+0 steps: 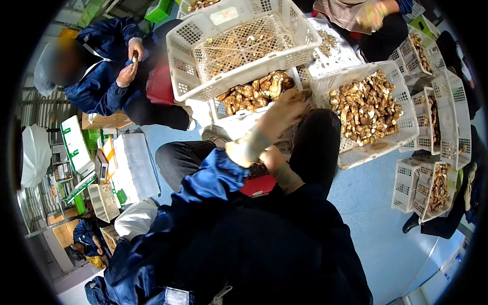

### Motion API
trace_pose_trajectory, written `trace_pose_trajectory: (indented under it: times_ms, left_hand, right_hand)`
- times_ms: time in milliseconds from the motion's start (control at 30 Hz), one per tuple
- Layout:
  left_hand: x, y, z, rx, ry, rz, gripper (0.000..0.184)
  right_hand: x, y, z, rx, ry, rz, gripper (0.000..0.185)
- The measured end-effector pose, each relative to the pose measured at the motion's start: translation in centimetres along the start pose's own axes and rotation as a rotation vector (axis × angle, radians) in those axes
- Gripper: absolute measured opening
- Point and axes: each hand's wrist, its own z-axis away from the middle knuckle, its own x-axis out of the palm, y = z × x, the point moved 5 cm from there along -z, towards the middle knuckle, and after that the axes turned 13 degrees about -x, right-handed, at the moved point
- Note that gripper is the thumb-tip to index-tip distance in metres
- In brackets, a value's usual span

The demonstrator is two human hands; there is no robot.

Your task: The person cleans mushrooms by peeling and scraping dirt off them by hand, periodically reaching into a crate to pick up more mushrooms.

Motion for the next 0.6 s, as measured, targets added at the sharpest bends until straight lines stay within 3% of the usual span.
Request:
trace_pose_trajectory:
  times_ms: [33,100,133,167,200,233,267,300,333,367,500,600]
  left_hand:
    - [2.2,2.3,-0.9,0.155,0.026,-0.436,0.054]
    - [4.3,2.4,-3.7,0.345,0.110,-0.392,0.055]
    - [3.4,2.8,-4.4,0.225,0.106,-0.458,0.053]
    - [1.7,2.8,-5.5,0.257,0.168,-0.572,0.046]
    - [-0.5,1.3,-6.9,0.127,0.137,-0.476,0.038]
    - [-2.9,1.4,-7.3,0.104,0.243,-0.830,0.033]
    - [-6.1,-2.1,-10.2,0.214,0.266,-1.114,0.035]
    - [-8.1,-3.4,-11.4,0.032,0.148,-1.194,0.031]
    - [-10.1,-5.3,-12.7,0.001,0.092,-1.416,0.031]
    - [-10.5,-4.7,-11.7,-0.053,-0.072,-1.394,0.032]
    - [-13.9,-10.2,-16.5,0.011,-0.351,-1.440,0.049]
    - [-10.5,-7.8,-15.8,-0.277,-0.455,-1.916,0.058]
  right_hand:
    - [0.1,-1.4,-0.2,-0.067,0.000,0.073,0.029]
    - [1.0,-6.4,0.3,-0.171,-0.027,0.213,0.031]
    - [1.5,-7.9,0.3,-0.195,-0.033,0.245,0.032]
    - [1.1,-7.0,0.5,0.028,-0.015,0.130,0.026]
    - [0.3,-2.9,0.7,0.150,0.062,-0.108,0.019]
    - [0.5,-4.5,0.9,0.218,-0.019,-0.046,0.015]
    - [0.6,-4.5,1.0,0.265,0.002,0.000,0.015]
    - [1.1,-4.2,0.9,0.312,0.024,0.045,0.015]
    - [1.4,-4.1,1.0,0.361,0.012,0.060,0.015]
    - [1.7,-4.0,1.1,0.409,0.004,0.075,0.016]
    - [2.1,-5.7,0.9,0.362,0.045,0.059,0.020]
    - [1.4,-5.0,0.8,0.338,0.037,0.206,0.023]
